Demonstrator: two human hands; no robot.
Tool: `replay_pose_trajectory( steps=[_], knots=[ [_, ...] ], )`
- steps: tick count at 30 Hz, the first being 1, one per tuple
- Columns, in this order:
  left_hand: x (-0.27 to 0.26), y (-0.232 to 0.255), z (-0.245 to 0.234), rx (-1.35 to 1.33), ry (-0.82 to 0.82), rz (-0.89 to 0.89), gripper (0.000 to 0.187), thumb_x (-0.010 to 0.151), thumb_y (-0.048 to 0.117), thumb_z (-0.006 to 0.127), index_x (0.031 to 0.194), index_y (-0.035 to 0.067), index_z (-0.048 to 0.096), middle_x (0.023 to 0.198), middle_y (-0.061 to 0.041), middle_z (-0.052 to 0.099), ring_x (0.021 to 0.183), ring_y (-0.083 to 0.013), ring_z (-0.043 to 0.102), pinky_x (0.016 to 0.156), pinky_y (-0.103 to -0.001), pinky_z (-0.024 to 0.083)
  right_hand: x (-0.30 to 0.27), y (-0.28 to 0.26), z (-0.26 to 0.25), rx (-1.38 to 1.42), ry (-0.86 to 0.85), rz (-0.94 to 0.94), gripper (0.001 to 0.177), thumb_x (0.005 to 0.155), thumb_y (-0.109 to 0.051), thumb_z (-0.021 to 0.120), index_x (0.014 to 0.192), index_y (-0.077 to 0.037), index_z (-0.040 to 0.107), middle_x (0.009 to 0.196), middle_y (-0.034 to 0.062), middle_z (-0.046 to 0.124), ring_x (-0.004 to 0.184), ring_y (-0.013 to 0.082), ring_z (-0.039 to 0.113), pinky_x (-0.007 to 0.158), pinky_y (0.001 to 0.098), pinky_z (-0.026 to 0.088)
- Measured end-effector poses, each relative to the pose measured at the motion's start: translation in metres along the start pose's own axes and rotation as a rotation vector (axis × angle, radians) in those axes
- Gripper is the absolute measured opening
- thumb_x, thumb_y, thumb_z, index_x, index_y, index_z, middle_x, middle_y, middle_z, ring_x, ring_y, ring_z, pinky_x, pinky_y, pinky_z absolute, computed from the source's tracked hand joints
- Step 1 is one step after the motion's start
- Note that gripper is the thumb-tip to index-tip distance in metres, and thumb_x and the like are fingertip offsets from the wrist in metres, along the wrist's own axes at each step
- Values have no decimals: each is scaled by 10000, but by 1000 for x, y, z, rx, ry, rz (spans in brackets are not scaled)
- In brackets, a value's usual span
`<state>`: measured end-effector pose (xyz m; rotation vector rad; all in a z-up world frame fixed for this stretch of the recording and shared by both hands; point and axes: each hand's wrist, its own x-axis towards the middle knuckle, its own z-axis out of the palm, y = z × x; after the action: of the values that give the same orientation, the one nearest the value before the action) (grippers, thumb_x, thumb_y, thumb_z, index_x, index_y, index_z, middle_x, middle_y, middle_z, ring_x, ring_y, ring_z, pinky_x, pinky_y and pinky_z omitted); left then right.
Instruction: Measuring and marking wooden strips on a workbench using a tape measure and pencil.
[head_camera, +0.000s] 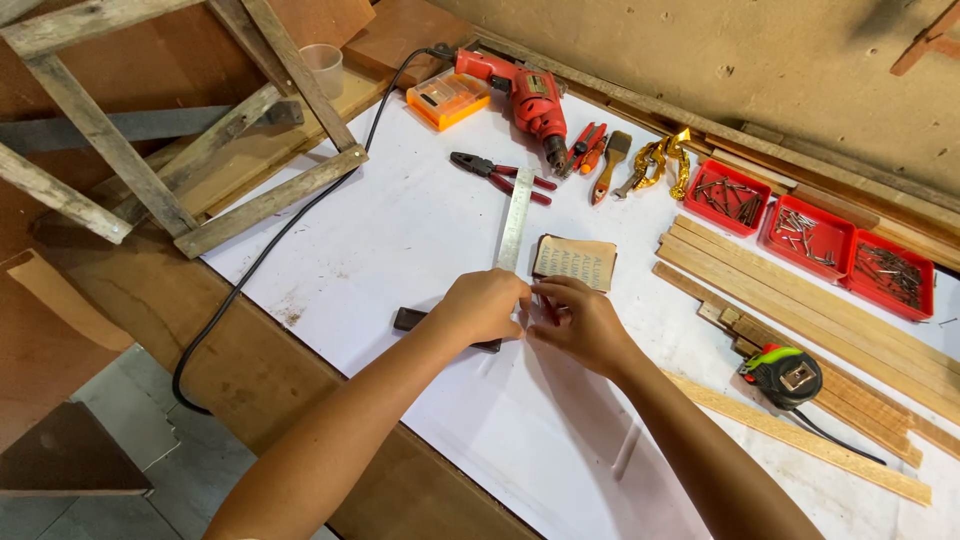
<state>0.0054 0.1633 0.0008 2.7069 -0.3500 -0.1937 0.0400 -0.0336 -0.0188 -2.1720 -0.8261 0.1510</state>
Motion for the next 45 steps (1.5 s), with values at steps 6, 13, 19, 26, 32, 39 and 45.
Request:
replay_pose_trajectory(
  steps=[6, 13, 19, 26, 32, 39, 45],
  knots=[
    [-2, 8, 1, -19, 4, 8, 283, 704, 245, 865, 968, 182, 785, 961, -43, 748, 913, -255, 722, 782, -399, 584, -9, -6, 1, 3, -9, 103, 516, 762, -175, 860, 1242, -62, 709, 1311, 77, 650, 885, 170, 719, 792, 297, 612],
    [1, 40, 9, 3, 6, 53, 241, 733, 197, 832, 968, 166, 793, 967, -61, 752, 917, -257, 728, 784, -405, 583, -44, -4, -17, 33, 91, 61, 498, 779, -158, 843, 1243, -62, 692, 1291, 88, 653, 898, 194, 705, 796, 304, 618],
    [14, 85, 20, -45, 63, 213, 232, 794, 249, 806, 983, 121, 761, 965, -90, 751, 910, -274, 722, 772, -431, 569, -89, 3, -75, -124, 192, 57, 467, 807, -183, 838, 1242, -87, 697, 1245, 100, 673, 919, 201, 717, 781, 325, 608],
    [46, 149, 61, -8, 98, 435, 199, 769, 241, 800, 931, 131, 773, 994, -50, 709, 997, -264, 670, 820, -425, 560, -166, 45, -132, -237, 257, 264, 319, 884, -205, 766, 1193, -124, 744, 1019, 82, 761, 846, 189, 748, 734, 336, 605],
    [64, 198, 104, 38, 67, 534, 209, 743, 235, 816, 896, 96, 784, 998, -74, 679, 1012, -280, 649, 833, -428, 563, -227, 64, -157, -431, 213, 349, 243, 898, -216, 736, 1128, -148, 769, 1081, 53, 761, 929, 246, 727, 799, 377, 585],
    [74, 218, 136, 80, 80, 570, 122, 827, 166, 758, 883, 59, 774, 995, -82, 684, 991, -281, 653, 835, -441, 569, -268, 90, -164, -636, 220, 283, 205, 925, -246, 690, 1092, -149, 759, 1137, 33, 716, 1047, 259, 687, 866, 392, 577],
    [69, 231, 142, 90, 84, 555, 97, 854, 120, 718, 919, 75, 773, 989, -70, 690, 993, -275, 650, 847, -428, 569, -280, 76, -169, -637, 168, 392, 162, 910, -214, 693, 1051, -167, 758, 1102, 22, 724, 1060, 255, 673, 877, 398, 567]
  ],
)
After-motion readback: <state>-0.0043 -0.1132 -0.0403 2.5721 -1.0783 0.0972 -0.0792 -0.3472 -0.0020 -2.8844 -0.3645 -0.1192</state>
